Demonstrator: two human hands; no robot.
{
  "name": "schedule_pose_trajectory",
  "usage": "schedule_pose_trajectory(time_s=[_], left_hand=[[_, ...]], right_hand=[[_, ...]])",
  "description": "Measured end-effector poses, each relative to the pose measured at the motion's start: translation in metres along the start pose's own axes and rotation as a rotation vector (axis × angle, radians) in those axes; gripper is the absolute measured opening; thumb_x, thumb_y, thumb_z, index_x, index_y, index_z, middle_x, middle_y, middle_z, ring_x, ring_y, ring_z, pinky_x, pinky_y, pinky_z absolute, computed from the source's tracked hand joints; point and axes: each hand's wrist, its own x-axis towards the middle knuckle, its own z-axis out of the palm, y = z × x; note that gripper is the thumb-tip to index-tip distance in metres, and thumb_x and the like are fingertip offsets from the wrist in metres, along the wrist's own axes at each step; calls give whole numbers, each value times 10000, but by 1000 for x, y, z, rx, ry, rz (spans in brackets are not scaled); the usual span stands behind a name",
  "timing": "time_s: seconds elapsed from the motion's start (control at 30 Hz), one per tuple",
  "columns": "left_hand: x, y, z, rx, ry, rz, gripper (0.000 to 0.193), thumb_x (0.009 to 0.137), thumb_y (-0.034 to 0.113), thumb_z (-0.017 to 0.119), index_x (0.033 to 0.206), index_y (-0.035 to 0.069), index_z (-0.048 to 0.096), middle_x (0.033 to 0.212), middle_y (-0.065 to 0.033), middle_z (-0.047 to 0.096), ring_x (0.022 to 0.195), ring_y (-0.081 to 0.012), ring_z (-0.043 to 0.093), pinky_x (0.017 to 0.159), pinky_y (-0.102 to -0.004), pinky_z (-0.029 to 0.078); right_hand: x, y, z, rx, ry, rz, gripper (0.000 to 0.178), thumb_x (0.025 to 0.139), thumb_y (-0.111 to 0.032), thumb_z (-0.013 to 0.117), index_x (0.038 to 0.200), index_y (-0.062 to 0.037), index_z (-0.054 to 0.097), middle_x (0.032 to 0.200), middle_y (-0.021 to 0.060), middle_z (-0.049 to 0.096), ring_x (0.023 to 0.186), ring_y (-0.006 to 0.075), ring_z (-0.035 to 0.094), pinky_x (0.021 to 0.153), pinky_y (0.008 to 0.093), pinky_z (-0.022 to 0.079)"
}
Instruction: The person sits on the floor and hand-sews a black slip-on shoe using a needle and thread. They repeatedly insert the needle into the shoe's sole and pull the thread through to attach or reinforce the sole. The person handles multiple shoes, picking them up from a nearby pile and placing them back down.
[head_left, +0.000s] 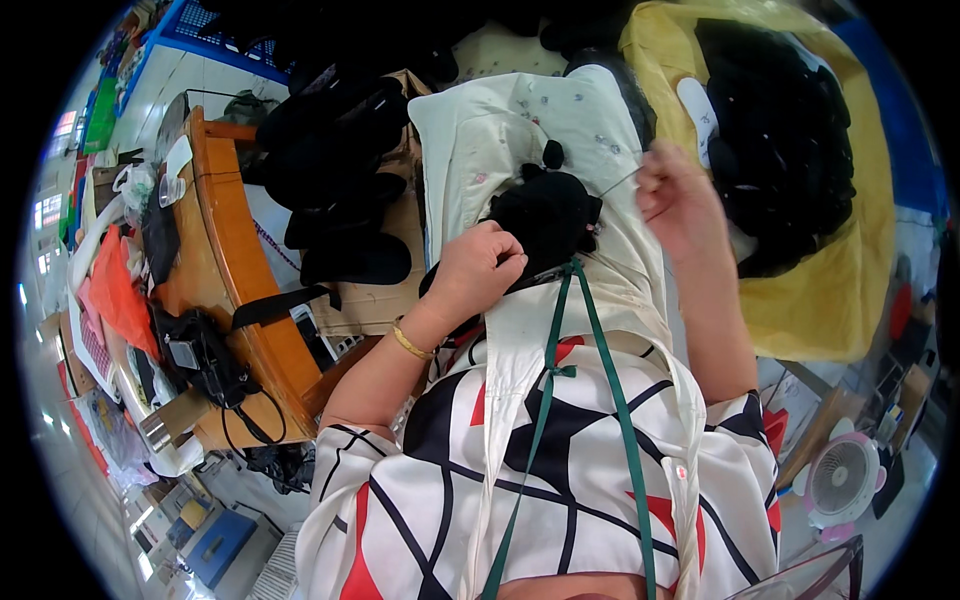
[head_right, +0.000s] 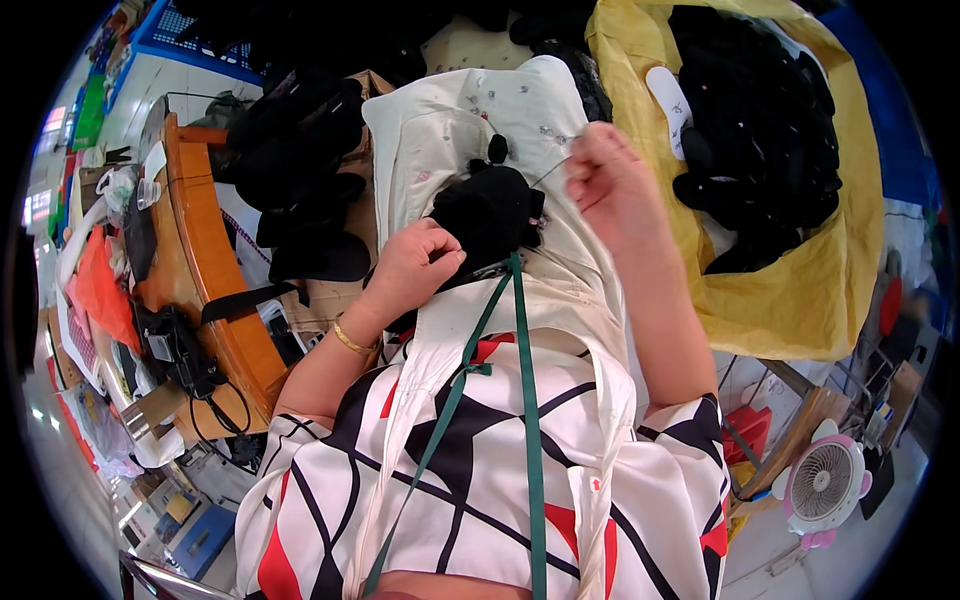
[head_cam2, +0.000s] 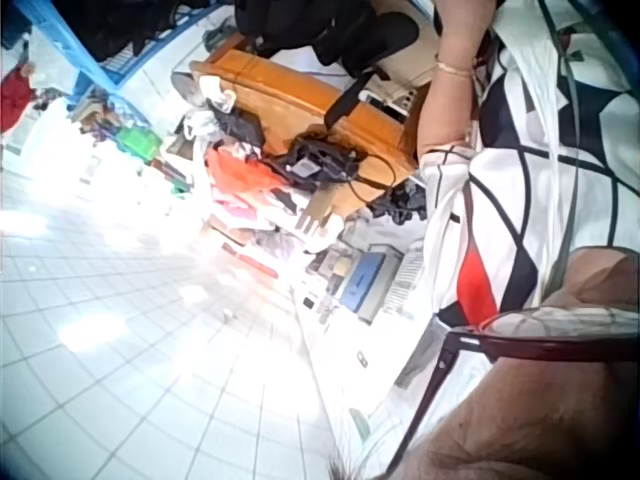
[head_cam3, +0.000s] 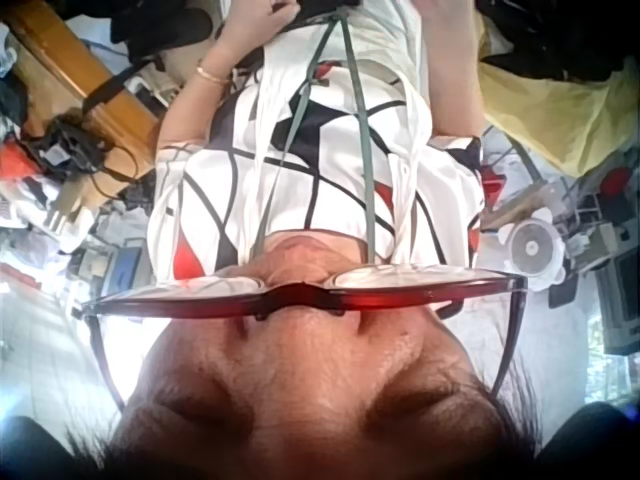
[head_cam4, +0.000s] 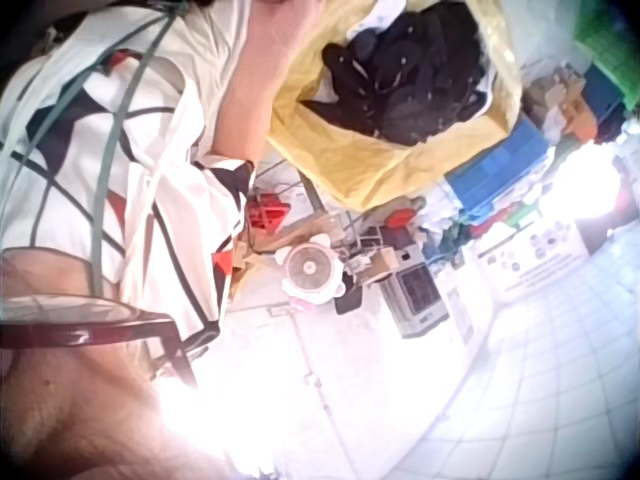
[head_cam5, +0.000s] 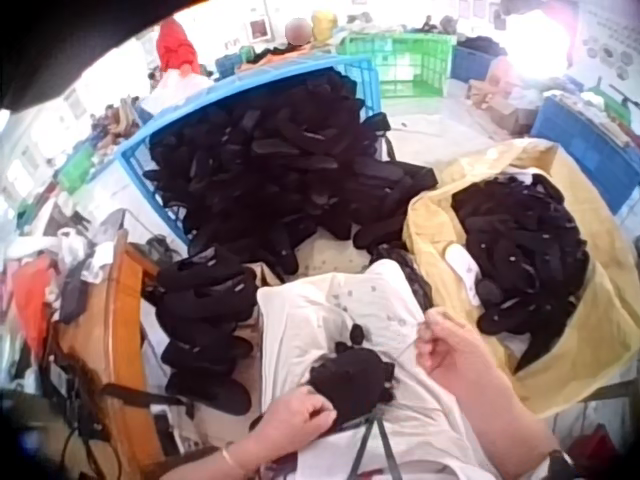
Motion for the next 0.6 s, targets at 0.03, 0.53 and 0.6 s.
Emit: schedule_pose_trajectory(time_s=[0.03, 0.53, 0.6], left_hand=[[-1, -1, 0, -10, -2, -12, 122, 838, 138, 674, 815, 19, 678, 795, -118, 605, 738, -282, 604, 670, -362, 486], [13, -18, 15, -1050, -49, -501, 210, 982, 261, 590, 1080, 84, 646, 933, -2, 672, 850, -76, 608, 764, -223, 469], [11, -16, 13, -1063, -41, -494, 270, 991, 330, 580, 1043, 73, 644, 902, 6, 648, 825, -83, 591, 756, -236, 459]], right_hand=[[2, -11, -8, 105, -27, -5, 76, 987, -142, 593, 1006, -71, 575, 823, 8, 524, 698, 105, 511, 581, 228, 443], [-14, 96, 8, -1744, -624, -708, 136, 793, -78, 703, 923, -64, 665, 825, 94, 588, 822, 268, 618, 673, 365, 519], [-16, 88, 14, -1586, -579, -734, 120, 806, -88, 701, 916, -52, 667, 821, 88, 595, 791, 250, 615, 644, 347, 510]])
